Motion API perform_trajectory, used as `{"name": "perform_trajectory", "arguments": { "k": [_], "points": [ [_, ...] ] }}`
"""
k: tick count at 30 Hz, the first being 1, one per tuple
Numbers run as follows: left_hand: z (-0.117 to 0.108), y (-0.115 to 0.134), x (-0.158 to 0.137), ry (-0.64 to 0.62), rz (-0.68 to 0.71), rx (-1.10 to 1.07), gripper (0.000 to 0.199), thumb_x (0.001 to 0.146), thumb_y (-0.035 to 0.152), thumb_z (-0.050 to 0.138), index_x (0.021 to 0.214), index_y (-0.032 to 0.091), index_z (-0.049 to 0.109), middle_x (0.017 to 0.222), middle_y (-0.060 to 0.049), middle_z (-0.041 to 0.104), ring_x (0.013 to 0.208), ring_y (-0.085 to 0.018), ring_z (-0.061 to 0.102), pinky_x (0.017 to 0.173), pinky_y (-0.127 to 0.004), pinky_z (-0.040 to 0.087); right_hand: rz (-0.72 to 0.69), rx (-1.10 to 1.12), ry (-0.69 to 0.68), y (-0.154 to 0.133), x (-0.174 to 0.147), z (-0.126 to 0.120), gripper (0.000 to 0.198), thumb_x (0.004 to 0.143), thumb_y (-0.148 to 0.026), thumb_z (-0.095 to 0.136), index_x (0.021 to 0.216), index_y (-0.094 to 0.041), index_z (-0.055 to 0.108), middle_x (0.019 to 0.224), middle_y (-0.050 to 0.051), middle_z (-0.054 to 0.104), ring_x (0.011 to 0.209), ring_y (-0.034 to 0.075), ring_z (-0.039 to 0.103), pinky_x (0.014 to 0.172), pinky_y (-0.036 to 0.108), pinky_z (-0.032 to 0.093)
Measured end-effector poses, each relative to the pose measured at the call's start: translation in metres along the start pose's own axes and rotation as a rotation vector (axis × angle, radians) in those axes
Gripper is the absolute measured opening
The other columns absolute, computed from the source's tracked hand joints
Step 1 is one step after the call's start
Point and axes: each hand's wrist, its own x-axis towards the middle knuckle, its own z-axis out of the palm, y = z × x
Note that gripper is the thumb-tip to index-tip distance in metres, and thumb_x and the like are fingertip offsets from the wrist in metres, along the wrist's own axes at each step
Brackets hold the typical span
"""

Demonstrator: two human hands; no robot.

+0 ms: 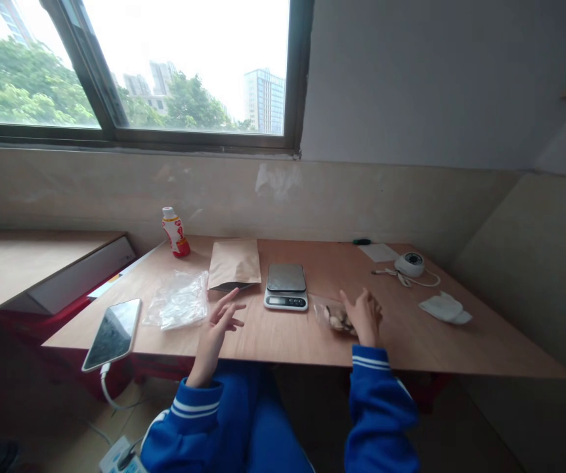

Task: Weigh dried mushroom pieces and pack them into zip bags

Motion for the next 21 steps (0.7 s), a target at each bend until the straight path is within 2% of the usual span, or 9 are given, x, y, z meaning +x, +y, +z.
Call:
{"name": "perform_trajectory", "arguments": {
  "k": [2, 4, 7, 10, 14, 16, 17, 19, 21],
  "points": [
    [-0.004, -0.006, 0.003, -0.012, 0.037, 0.134, 0.036, 0.079, 0.045, 0.062, 0.102, 0.020, 0.072, 0.093, -0.009, 0.073, 0.076, -0.018, 0.066, 0.065, -0.026, 0.050, -0.032, -0.181, 0.078, 0.012, -0.019, 0.011, 0.070, 0.080, -0.050, 0.052, 0.130, -0.001, 0.048, 0.133, 0.032, 0.046, 0.124, 0.047, 0.042, 0.095, 0.061, 0.036],
    [-0.010, -0.012, 0.009, -0.011, 0.098, 0.254, 0.028, 0.080, 0.041, 0.060, 0.093, 0.021, 0.074, 0.095, -0.008, 0.073, 0.086, -0.022, 0.066, 0.072, -0.030, 0.051, -0.114, -0.303, 0.031, 0.026, -0.043, 0.024, 0.062, 0.083, -0.050, 0.048, 0.133, -0.013, 0.047, 0.140, 0.024, 0.041, 0.126, 0.044, 0.040, 0.095, 0.060, 0.037],
    [-0.019, -0.017, 0.027, 0.038, 0.255, 0.461, 0.024, 0.082, 0.027, 0.056, 0.101, 0.023, 0.072, 0.107, -0.007, 0.069, 0.103, -0.024, 0.062, 0.087, -0.036, 0.050, -0.151, -0.378, -0.100, 0.045, -0.057, 0.044, 0.054, 0.086, -0.049, 0.041, 0.129, -0.020, 0.051, 0.145, 0.018, 0.038, 0.133, 0.040, 0.034, 0.100, 0.059, 0.034],
    [-0.024, -0.019, 0.059, 0.065, 0.302, 0.831, 0.038, 0.080, 0.009, 0.052, 0.113, 0.021, 0.067, 0.123, -0.008, 0.063, 0.119, -0.022, 0.055, 0.103, -0.037, 0.041, -0.121, -0.382, -0.169, 0.044, -0.033, 0.057, 0.055, 0.088, -0.045, 0.037, 0.134, -0.017, 0.048, 0.149, 0.019, 0.033, 0.139, 0.037, 0.025, 0.105, 0.058, 0.029],
    [-0.028, -0.020, 0.100, 0.089, 0.242, 0.944, 0.048, 0.076, 0.000, 0.051, 0.119, 0.016, 0.064, 0.134, -0.013, 0.057, 0.129, -0.029, 0.046, 0.109, -0.045, 0.033, -0.111, -0.269, -0.222, 0.006, 0.005, 0.060, 0.060, 0.089, -0.044, 0.038, 0.141, -0.014, 0.040, 0.153, 0.020, 0.027, 0.141, 0.038, 0.020, 0.108, 0.061, 0.022],
    [-0.030, -0.021, 0.112, 0.058, 0.215, 0.968, 0.043, 0.078, 0.000, 0.048, 0.111, 0.017, 0.069, 0.122, -0.012, 0.065, 0.121, -0.028, 0.055, 0.104, -0.042, 0.040, -0.228, -0.147, -0.168, -0.025, 0.000, 0.060, 0.058, 0.090, -0.046, 0.038, 0.138, -0.015, 0.044, 0.152, 0.019, 0.030, 0.141, 0.038, 0.022, 0.108, 0.062, 0.021],
    [-0.031, -0.020, 0.115, 0.037, 0.205, 0.974, 0.041, 0.080, 0.001, 0.047, 0.108, 0.017, 0.070, 0.116, -0.011, 0.069, 0.114, -0.026, 0.060, 0.099, -0.039, 0.044, -0.357, -0.049, -0.181, -0.042, -0.009, 0.061, 0.054, 0.091, -0.045, 0.038, 0.134, -0.016, 0.049, 0.149, 0.018, 0.035, 0.139, 0.035, 0.027, 0.109, 0.058, 0.023],
    [-0.033, -0.017, 0.115, 0.005, 0.199, 0.980, 0.038, 0.084, 0.005, 0.045, 0.109, 0.019, 0.070, 0.109, -0.008, 0.072, 0.102, -0.021, 0.066, 0.089, -0.030, 0.049, -0.596, 0.195, -0.402, -0.076, -0.036, 0.064, 0.043, 0.095, -0.042, 0.034, 0.118, -0.019, 0.063, 0.134, 0.014, 0.053, 0.127, 0.026, 0.047, 0.106, 0.046, 0.036],
    [-0.032, -0.011, 0.109, -0.005, 0.207, 0.991, 0.037, 0.088, 0.011, 0.045, 0.114, 0.021, 0.068, 0.111, -0.006, 0.072, 0.099, -0.019, 0.067, 0.084, -0.026, 0.050, -0.700, 0.336, -0.647, -0.106, -0.066, 0.071, 0.040, 0.098, -0.036, 0.033, 0.106, -0.021, 0.069, 0.126, 0.010, 0.059, 0.115, 0.020, 0.057, 0.098, 0.035, 0.046]
  ]
}}
